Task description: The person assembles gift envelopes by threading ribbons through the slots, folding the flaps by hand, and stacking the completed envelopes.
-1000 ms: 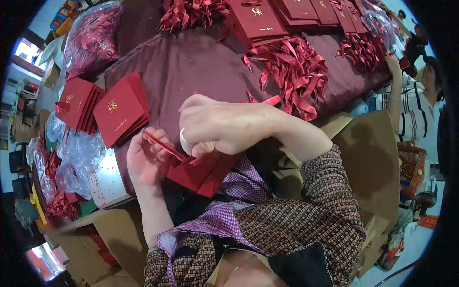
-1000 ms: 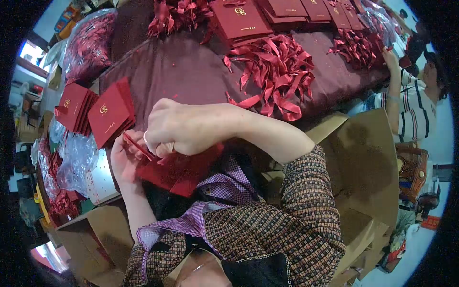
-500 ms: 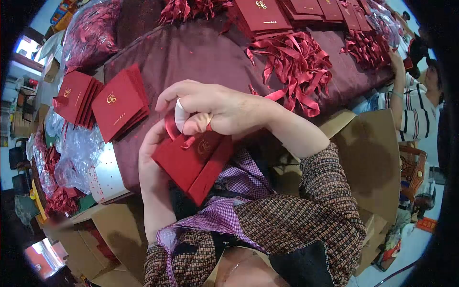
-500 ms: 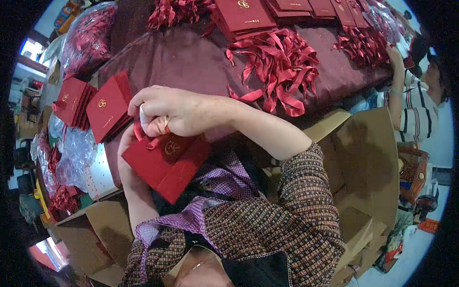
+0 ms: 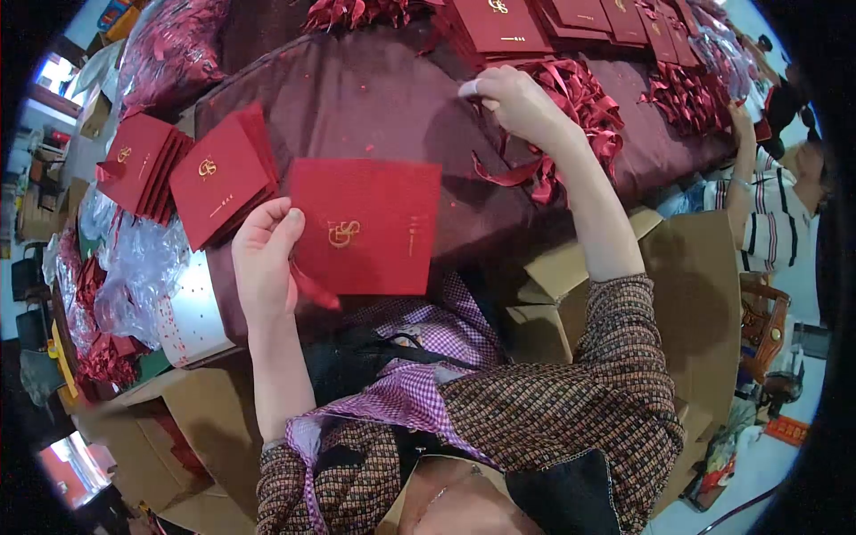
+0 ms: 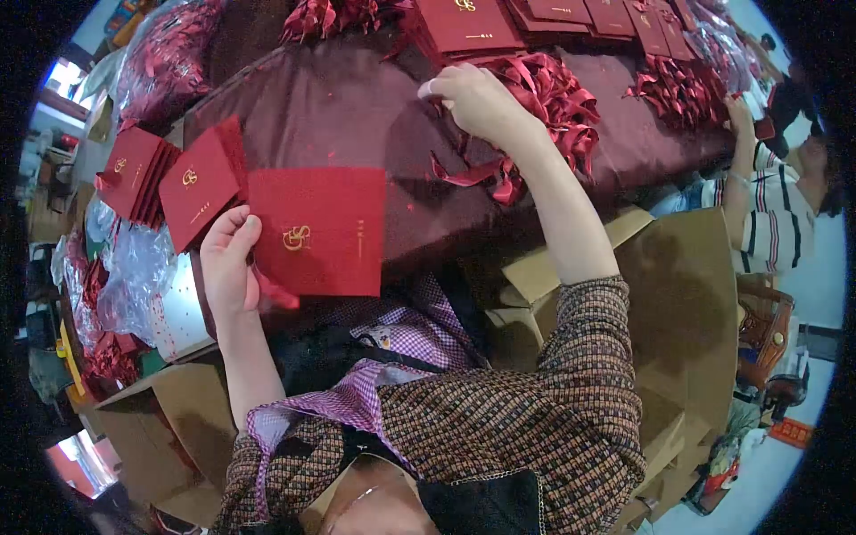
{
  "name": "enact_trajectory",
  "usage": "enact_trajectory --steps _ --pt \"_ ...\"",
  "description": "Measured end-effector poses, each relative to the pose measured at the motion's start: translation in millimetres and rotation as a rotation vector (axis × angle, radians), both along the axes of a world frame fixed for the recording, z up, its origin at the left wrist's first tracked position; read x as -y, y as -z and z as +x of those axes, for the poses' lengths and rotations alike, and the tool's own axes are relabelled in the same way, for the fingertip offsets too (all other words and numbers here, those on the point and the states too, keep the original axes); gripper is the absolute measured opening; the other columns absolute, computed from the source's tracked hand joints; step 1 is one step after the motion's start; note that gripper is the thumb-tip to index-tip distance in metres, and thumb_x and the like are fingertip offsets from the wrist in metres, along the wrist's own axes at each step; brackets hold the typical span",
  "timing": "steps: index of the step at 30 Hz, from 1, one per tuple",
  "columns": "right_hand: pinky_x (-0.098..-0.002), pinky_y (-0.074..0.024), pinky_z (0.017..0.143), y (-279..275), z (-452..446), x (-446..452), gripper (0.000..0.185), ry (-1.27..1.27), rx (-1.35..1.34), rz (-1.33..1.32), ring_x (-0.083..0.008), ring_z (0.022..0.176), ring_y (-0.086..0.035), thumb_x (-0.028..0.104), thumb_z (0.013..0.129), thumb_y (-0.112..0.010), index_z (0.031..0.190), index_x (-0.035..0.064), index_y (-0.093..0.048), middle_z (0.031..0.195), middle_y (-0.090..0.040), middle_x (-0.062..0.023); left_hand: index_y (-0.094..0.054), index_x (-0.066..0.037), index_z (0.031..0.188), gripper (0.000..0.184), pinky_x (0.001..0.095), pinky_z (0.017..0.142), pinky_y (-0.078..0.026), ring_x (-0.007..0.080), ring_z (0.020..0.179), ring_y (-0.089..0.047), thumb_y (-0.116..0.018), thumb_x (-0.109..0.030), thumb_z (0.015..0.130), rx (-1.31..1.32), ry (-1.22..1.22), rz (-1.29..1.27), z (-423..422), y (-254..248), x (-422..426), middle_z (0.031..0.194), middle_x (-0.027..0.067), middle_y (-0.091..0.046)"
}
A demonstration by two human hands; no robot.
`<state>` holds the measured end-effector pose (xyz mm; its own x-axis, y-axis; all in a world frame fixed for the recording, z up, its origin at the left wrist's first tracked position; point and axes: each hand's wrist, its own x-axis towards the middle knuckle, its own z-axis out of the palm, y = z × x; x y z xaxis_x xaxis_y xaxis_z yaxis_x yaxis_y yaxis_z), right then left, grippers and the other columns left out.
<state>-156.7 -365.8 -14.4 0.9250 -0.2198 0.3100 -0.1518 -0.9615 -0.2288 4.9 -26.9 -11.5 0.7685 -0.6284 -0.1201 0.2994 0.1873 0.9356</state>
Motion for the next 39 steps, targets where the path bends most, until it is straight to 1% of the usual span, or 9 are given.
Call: enact_trajectory --steps 6,10,18,20,24,26,29,34,39 --pt "-0.0410 -0.0456 0.088 6 -2 10 0.021 -0.081 -0.030 -0.114 -0.0303 0.100 -0.057 0.008 0.079 -0.062 0.100 0.0114 -0.067 0.100 -0.062 -0.0083 -0.060 0.005 0.104 0.018 0.0220 0.078 -0.048 0.0110 0.084 -0.060 -0.060 0.003 0.087 0.019 0.022 0.071 2 -2 8 0.094 0.0062 -0.065" --pt "-0.0416 -0.0476 0.080 10 5 14 0.012 -0.145 0.079 -0.080 -0.0326 0.091 -0.058 0.013 0.079 -0.064 0.090 0.0071 -0.064 0.092 -0.062 -0.0106 -0.060 0.005 0.106 0.021 0.0236 0.077 -0.048 0.0111 0.083 -0.061 -0.062 0.000 0.086 0.072 0.029 0.058 -1 -4 9 0.093 0.0072 -0.066" --pt "-0.0400 -0.0429 0.088 -17 33 -20 0.011 -0.117 0.298 -0.080 -0.0309 0.098 -0.055 0.005 0.079 -0.061 0.089 0.0051 -0.058 0.102 -0.058 -0.0107 -0.059 0.006 0.109 0.022 0.0220 0.076 -0.048 0.0084 0.081 -0.060 -0.059 0.000 0.087 0.036 0.010 0.058 -3 -9 8 0.092 0.0057 -0.065" --pt "-0.0364 -0.0442 0.090 -33 44 -47 0.013 -0.220 0.455 0.011 -0.0266 0.102 -0.056 0.002 0.081 -0.059 0.093 0.0059 -0.059 0.108 -0.060 -0.0094 -0.059 0.006 0.110 0.023 0.0216 0.076 -0.048 0.0080 0.081 -0.059 -0.059 0.001 0.087 0.043 0.007 0.058 -5 -8 8 0.092 0.0055 -0.065" --pt "-0.0233 -0.0474 0.081 -33 59 -103 0.013 -0.240 0.377 0.813 -0.0115 0.089 -0.060 0.001 0.092 -0.056 0.104 0.0019 -0.058 0.094 -0.062 -0.0028 -0.059 0.006 0.110 0.023 0.0196 0.074 -0.047 0.0063 0.079 -0.057 -0.058 0.001 0.087 0.116 -0.033 0.063 -8 -9 11 0.091 0.0039 -0.064" --pt "-0.0243 -0.0476 0.082 -39 66 -132 0.016 -0.198 0.325 0.838 -0.0118 0.091 -0.059 0.003 0.091 -0.059 0.107 0.0016 -0.059 0.095 -0.062 -0.0028 -0.059 0.007 0.110 0.023 0.0189 0.073 -0.046 0.0056 0.078 -0.056 -0.058 0.001 0.088 0.140 -0.054 0.061 -9 -11 11 0.090 0.0032 -0.063" --pt "-0.0263 -0.0481 0.082 -29 76 -154 0.018 -0.295 0.375 0.576 -0.0149 0.093 -0.061 0.003 0.087 -0.064 0.104 -0.0004 -0.061 0.098 -0.065 -0.0078 -0.060 0.008 0.108 0.022 0.0183 0.071 -0.045 0.0048 0.077 -0.054 -0.059 0.000 0.088 0.184 -0.122 0.072 -8 -12 10 0.088 0.0021 -0.062" --pt "-0.0349 -0.0476 0.077 -21 81 -170 0.015 -0.352 0.473 0.452 -0.0278 0.086 -0.058 -0.002 0.080 -0.063 0.094 0.0019 -0.062 0.090 -0.063 -0.0103 -0.057 0.007 0.113 0.026 0.0204 0.077 -0.046 0.0072 0.083 -0.056 -0.058 0.004 0.088 0.234 -0.105 0.137 -3 -13 4 0.096 0.0040 -0.061" --pt "-0.0365 -0.0467 0.078 -20 77 -181 0.015 -0.313 0.510 0.511 -0.0295 0.087 -0.058 -0.001 0.078 -0.064 0.093 0.0022 -0.061 0.088 -0.062 -0.0107 -0.057 0.007 0.113 0.025 0.0205 0.078 -0.047 0.0077 0.084 -0.057 -0.058 0.004 0.088 0.213 -0.115 0.095 -5 -15 4 0.097 0.0056 -0.062"
